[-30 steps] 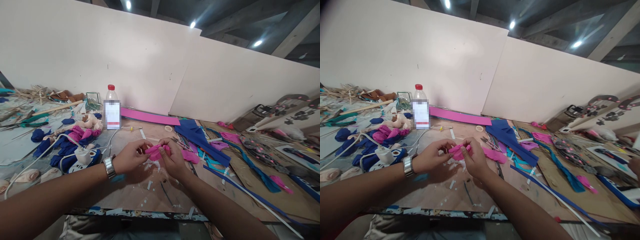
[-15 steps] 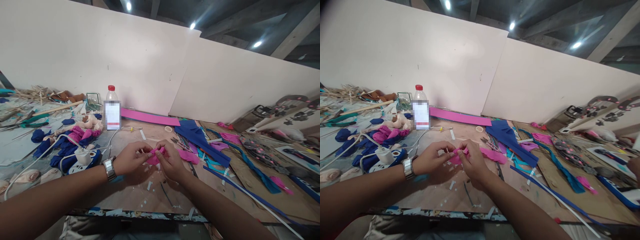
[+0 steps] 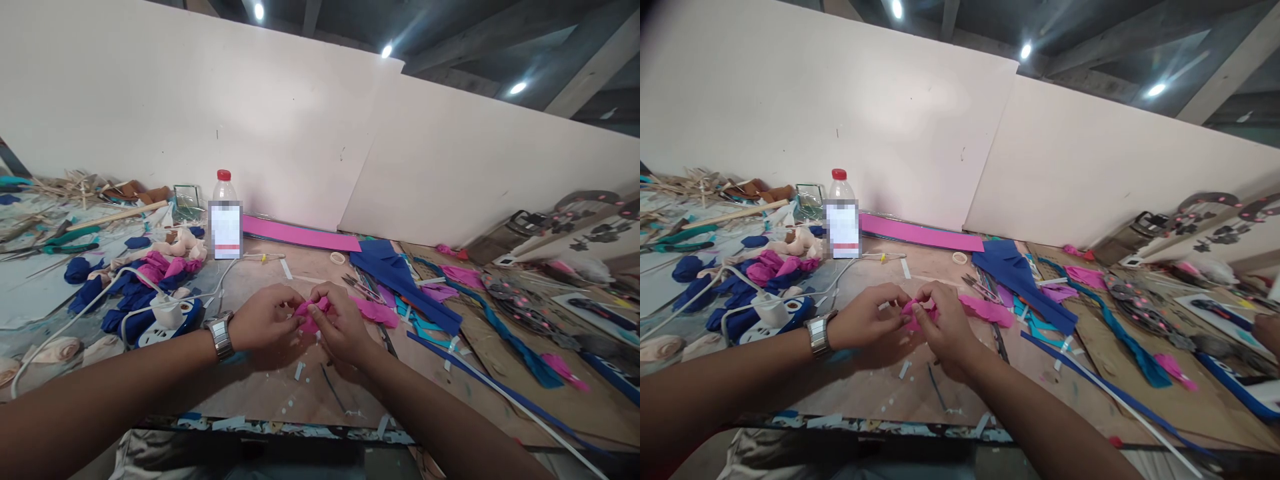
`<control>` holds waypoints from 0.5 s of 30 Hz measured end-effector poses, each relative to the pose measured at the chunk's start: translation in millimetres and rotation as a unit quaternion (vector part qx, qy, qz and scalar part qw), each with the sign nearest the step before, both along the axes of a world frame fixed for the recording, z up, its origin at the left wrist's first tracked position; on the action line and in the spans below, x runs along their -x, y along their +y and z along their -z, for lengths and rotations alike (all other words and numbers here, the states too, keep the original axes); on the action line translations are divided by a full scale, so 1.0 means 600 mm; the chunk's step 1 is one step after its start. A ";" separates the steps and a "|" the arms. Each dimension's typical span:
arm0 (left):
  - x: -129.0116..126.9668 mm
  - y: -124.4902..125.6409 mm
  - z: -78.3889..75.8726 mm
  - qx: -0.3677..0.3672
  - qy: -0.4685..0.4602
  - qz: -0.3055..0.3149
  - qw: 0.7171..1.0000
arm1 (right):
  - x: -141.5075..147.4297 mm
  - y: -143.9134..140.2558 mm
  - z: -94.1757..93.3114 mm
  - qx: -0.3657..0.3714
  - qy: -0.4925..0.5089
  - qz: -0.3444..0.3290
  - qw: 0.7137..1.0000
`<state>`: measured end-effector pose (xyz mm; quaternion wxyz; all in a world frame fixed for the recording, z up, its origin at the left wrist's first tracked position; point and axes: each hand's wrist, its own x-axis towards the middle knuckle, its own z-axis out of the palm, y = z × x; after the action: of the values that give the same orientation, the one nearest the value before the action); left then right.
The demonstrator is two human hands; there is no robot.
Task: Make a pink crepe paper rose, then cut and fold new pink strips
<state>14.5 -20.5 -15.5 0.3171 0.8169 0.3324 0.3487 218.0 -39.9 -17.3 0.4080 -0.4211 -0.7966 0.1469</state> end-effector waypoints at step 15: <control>0.002 0.001 0.001 0.028 0.032 0.001 0.999 | -0.005 0.003 -0.012 -0.042 0.022 0.046 0.998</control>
<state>13.4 -20.0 -16.0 0.3292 0.8188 0.3512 0.3130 221.0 -38.1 -10.3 0.4490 -0.4365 -0.7727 0.1039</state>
